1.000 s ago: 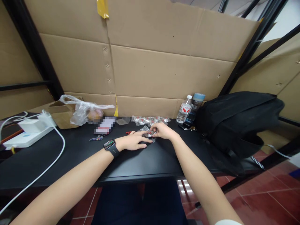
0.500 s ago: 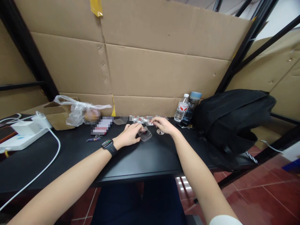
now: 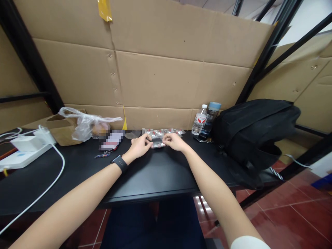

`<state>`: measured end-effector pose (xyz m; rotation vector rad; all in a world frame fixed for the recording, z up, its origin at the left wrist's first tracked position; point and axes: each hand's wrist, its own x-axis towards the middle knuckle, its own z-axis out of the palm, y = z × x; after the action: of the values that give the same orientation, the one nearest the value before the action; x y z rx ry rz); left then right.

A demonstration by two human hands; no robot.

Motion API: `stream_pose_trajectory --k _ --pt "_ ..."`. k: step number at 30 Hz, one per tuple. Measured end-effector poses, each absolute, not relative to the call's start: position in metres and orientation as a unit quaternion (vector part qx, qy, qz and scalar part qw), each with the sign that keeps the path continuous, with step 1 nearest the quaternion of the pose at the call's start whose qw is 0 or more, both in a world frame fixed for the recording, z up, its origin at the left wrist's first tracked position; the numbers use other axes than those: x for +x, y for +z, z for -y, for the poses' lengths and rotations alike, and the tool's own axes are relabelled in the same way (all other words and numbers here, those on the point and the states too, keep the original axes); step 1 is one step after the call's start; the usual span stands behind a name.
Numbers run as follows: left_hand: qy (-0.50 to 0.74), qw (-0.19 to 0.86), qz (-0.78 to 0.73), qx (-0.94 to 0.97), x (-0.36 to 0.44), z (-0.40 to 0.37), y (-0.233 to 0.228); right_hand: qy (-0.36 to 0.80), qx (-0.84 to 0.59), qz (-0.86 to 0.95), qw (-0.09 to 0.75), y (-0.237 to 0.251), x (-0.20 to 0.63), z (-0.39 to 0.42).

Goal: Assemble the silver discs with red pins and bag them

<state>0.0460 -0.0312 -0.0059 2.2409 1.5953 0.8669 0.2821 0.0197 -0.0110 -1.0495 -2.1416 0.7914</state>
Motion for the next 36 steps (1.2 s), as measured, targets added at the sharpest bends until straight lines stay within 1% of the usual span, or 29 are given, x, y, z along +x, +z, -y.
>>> stream_pose_trajectory --k 2,5,10,12,15,17,21,24,27,32,36 --pt "0.295 0.116 -0.565 0.762 0.048 0.03 -0.01 0.301 -0.423 0.794 0.317 -0.016 0.28 -0.02" --pt "0.273 0.061 -0.555 0.783 0.05 0.03 -0.018 0.252 -0.421 0.813 0.313 -0.02 0.276 -0.018" --pt "0.21 -0.013 -0.513 0.832 0.049 0.028 -0.028 0.117 -0.392 0.878 0.247 -0.017 0.274 -0.016" --pt "0.201 -0.022 -0.498 0.843 0.047 0.026 -0.029 0.093 -0.391 0.89 0.217 -0.018 0.275 -0.016" --pt "0.199 -0.025 -0.475 0.857 0.045 0.026 -0.028 0.085 -0.393 0.897 0.183 -0.02 0.274 -0.016" --pt "0.205 -0.034 -0.47 0.858 0.045 0.026 -0.026 0.077 -0.395 0.897 0.183 -0.02 0.273 -0.016" --pt "0.232 -0.027 -0.485 0.843 0.047 0.027 -0.022 0.068 -0.42 0.876 0.228 -0.017 0.27 -0.017" --pt "0.26 0.006 -0.515 0.817 0.048 0.025 -0.021 0.108 -0.41 0.87 0.251 -0.015 0.271 -0.018" --pt "0.279 0.037 -0.546 0.789 0.048 0.023 -0.021 0.2 -0.395 0.86 0.255 -0.017 0.272 -0.019" --pt "0.282 0.065 -0.566 0.772 0.046 0.02 -0.018 0.345 -0.378 0.806 0.297 -0.024 0.269 -0.02" --pt "0.278 0.096 -0.573 0.765 0.04 0.019 -0.012 0.422 -0.406 0.737 0.336 -0.02 0.267 -0.017"
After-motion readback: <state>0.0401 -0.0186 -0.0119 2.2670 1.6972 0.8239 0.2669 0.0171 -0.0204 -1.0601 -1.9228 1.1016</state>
